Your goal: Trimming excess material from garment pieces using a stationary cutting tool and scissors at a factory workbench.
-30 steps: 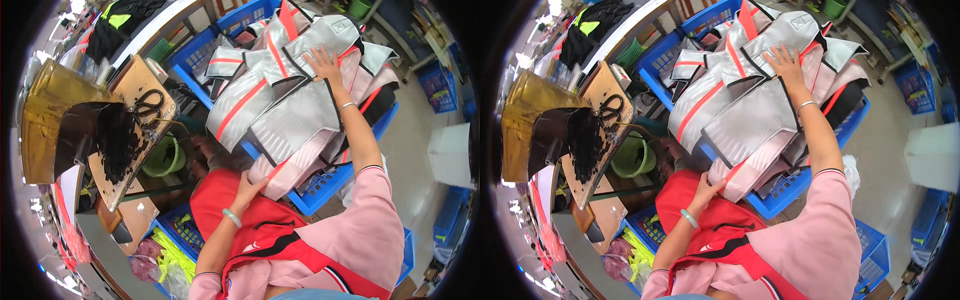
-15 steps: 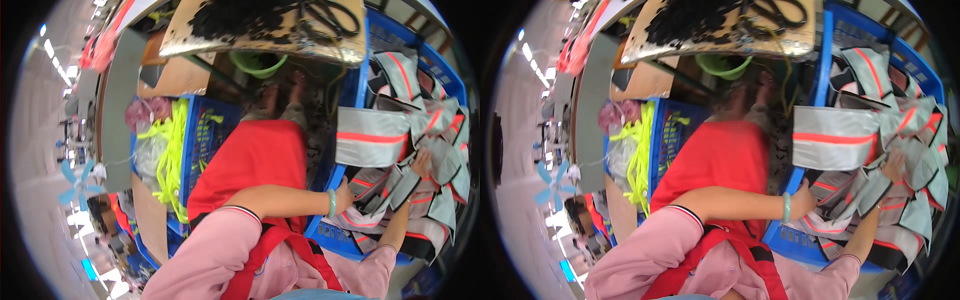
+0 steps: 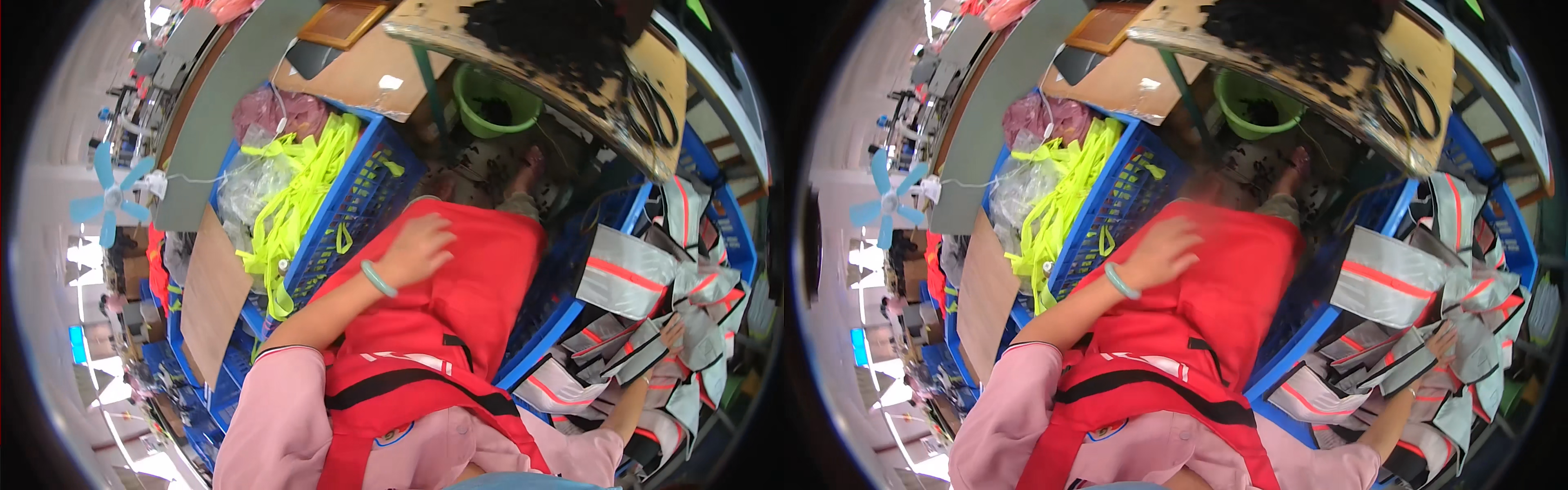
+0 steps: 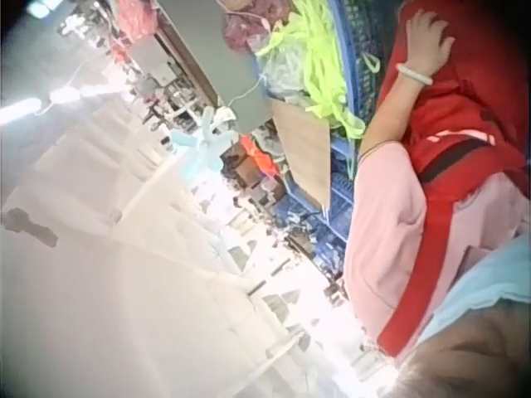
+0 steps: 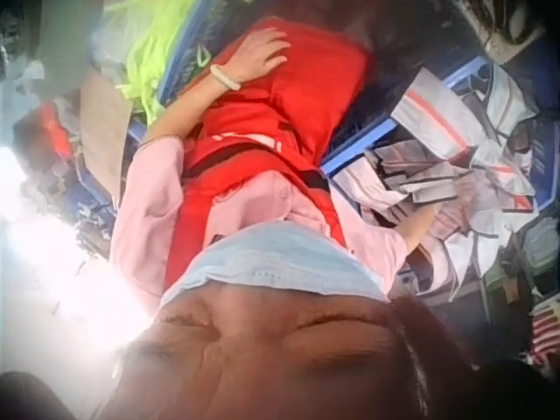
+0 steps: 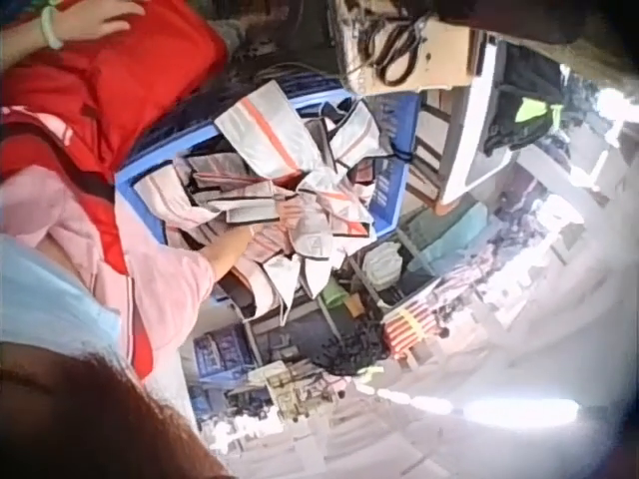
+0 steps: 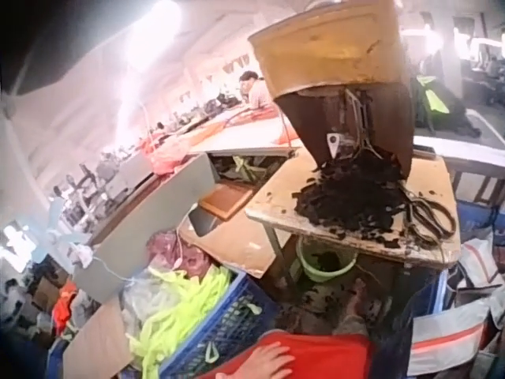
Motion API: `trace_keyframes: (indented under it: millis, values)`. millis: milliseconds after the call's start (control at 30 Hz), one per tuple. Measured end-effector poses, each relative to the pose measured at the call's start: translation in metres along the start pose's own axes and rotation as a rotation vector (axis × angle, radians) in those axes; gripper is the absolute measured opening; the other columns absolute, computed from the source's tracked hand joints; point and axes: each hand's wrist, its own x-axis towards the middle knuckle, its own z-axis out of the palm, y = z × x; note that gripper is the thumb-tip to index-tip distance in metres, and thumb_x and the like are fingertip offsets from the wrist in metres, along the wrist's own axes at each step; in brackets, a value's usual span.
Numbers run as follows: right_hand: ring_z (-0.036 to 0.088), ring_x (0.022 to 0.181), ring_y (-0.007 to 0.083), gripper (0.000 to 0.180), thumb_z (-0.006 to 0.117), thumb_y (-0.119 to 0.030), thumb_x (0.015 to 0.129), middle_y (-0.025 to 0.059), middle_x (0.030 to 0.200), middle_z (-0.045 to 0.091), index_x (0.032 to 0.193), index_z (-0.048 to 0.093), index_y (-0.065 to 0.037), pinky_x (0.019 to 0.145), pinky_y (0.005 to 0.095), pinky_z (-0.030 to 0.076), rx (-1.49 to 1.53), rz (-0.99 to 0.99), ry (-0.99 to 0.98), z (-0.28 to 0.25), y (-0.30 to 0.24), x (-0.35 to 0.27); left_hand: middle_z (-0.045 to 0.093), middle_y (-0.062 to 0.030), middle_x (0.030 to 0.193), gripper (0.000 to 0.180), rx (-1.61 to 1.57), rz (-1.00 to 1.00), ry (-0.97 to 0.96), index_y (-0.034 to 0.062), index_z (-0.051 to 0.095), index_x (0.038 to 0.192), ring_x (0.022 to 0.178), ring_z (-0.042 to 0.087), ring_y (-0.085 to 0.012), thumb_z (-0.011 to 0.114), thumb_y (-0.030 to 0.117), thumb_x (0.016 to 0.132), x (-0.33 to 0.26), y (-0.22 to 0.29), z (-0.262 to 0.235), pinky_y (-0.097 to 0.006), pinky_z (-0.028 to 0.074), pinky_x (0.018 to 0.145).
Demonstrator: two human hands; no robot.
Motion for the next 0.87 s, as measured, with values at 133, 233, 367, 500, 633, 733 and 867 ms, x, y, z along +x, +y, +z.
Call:
trace_keyframes:
  millis: [133, 233, 367, 500, 633, 733, 867]
  values:
    - [0.029, 0.14, 0.0294, 0.07, 0.054, -0.035, 0.087, 0.0144, 0.152, 0.028, 0.149, 0.027, -0.015, 0.105, 0.0605, 0.027, 0.639, -0.198, -0.517, -0.083, 0.01, 0.038, 0.061, -0.0167, 0.111, 0.027, 0.203, -0.302, 0.159, 0.006, 0.066, 0.095, 0.109, 0.054, -0.0367, 0.073, 0.017, 0.071, -0.079, -0.086, -0.054, -0.045, 0.044, 0.092]
    - [0.043, 0.129, 0.0341, 0.051, 0.056, -0.029, 0.087, 0.0194, 0.142, 0.042, 0.132, 0.05, -0.004, 0.105, 0.043, 0.035, 0.916, -0.202, -0.648, -0.052, 0.135, 0.039, 0.058, -0.019, 0.115, 0.039, 0.185, -0.367, 0.222, 0.0067, 0.063, 0.106, 0.11, 0.053, -0.037, 0.075, 0.018, 0.07, -0.086, -0.143, -0.043, -0.045, 0.044, 0.092]
    - [0.055, 0.116, 0.0326, 0.044, 0.053, -0.025, 0.093, 0.0199, 0.129, 0.055, 0.13, 0.052, -0.002, 0.097, 0.0379, 0.043, 0.677, -0.04, -0.392, -0.238, 0.168, 0.079, 0.056, -0.0222, 0.12, 0.058, 0.289, -0.719, 0.35, 0.0083, 0.054, 0.124, 0.112, 0.052, -0.0383, 0.076, 0.021, 0.072, -0.137, -0.2, -0.069, -0.045, 0.044, 0.092]
    - [0.06, 0.104, 0.0239, 0.036, 0.054, -0.012, 0.093, 0.0126, 0.122, 0.06, 0.129, 0.054, -0.004, 0.091, 0.0342, 0.045, 1.263, -0.168, -0.311, -0.465, 0.034, 0.11, 0.063, -0.0201, 0.104, 0.041, 0.069, -1.009, 0.087, 0.0089, 0.06, 0.114, 0.097, 0.06, -0.0369, 0.068, 0.029, 0.08, -0.138, -0.25, -0.061, -0.044, 0.048, 0.082]
    - [0.062, 0.101, 0.032, 0.036, 0.06, -0.022, 0.087, 0.0162, 0.111, 0.064, 0.12, 0.059, -0.006, 0.088, 0.0386, 0.047, 1.483, -0.965, -0.589, -0.612, -0.207, 0.125, 0.065, -0.0154, 0.089, 0.024, -0.003, -1.026, 0.171, 0.0093, 0.064, 0.096, 0.082, 0.063, -0.0367, 0.061, 0.027, 0.081, -0.146, -0.258, -0.05, -0.045, 0.05, 0.074]
    - [0.062, 0.099, 0.0348, 0.038, 0.057, -0.028, 0.087, 0.0158, 0.109, 0.065, 0.12, 0.058, -0.009, 0.088, 0.0446, 0.046, 1.101, -1.432, -0.36, -0.618, -0.402, 0.133, 0.065, -0.0136, 0.087, 0.025, 0.028, -1.007, 0.25, 0.01, 0.065, 0.097, 0.081, 0.063, -0.0336, 0.062, 0.024, 0.076, -0.151, -0.26, -0.053, -0.044, 0.05, 0.072]
    - [0.05, 0.124, 0.0308, 0.053, 0.062, -0.036, 0.083, 0.0238, 0.132, 0.05, 0.129, 0.052, -0.012, 0.104, 0.044, 0.036, 1.015, -1.245, 0.16, -0.515, -0.573, 0.247, 0.062, -0.0112, 0.086, 0.03, -0.077, -0.801, 0.3, 0.0094, 0.062, 0.099, 0.079, 0.062, -0.0302, 0.065, 0.023, 0.073, -0.094, -0.272, -0.045, -0.041, 0.05, 0.068]
